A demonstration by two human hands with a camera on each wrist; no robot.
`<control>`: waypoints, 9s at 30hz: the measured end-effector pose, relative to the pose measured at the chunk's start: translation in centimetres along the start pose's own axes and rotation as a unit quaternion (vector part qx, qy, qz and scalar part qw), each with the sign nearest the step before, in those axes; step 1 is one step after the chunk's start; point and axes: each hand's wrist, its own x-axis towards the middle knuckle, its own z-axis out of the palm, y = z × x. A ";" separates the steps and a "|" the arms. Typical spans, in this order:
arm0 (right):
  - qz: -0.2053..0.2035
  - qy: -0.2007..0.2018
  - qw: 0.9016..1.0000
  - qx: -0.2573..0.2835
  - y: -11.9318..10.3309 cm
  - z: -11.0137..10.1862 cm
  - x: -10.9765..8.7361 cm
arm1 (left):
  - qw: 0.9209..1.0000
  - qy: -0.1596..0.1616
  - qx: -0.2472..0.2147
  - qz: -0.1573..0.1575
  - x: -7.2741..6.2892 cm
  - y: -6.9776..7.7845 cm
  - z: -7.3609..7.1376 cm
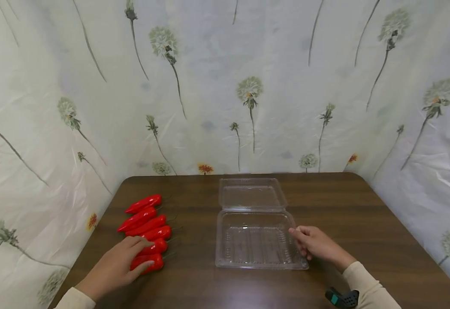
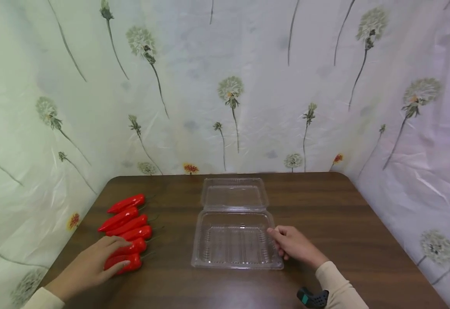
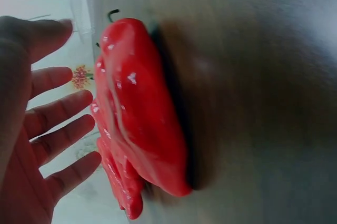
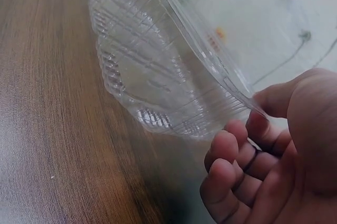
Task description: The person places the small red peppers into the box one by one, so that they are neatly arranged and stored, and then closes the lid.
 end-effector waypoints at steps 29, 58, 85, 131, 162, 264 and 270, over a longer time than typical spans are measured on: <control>0.008 0.002 1.000 -0.004 0.4 0.0 -0.1 | 0.995 0.020 0.054 0.079 -1.7 -0.9 2.7; 0.007 0.004 1.000 -0.009 0.9 0.2 -0.1 | 0.992 0.034 -0.117 0.034 -0.3 1.9 4.0; -0.002 0.002 1.000 0.011 0.9 0.2 -0.2 | 0.974 -0.047 -0.185 0.121 11.8 9.3 2.4; 0.001 0.005 1.000 0.015 0.8 0.2 -0.3 | 0.972 -0.173 -0.013 0.160 24.0 18.2 10.4; 0.003 -0.001 1.000 0.013 0.6 0.2 -0.4 | 0.968 -0.173 0.045 0.178 23.9 18.0 9.0; 0.008 -0.001 1.000 -0.001 0.8 0.4 -0.1 | 0.981 -0.111 -0.160 0.023 6.8 3.2 1.8; 0.007 -0.003 1.000 0.004 0.6 0.3 -0.2 | 0.974 -0.113 -0.195 0.018 8.2 4.7 1.2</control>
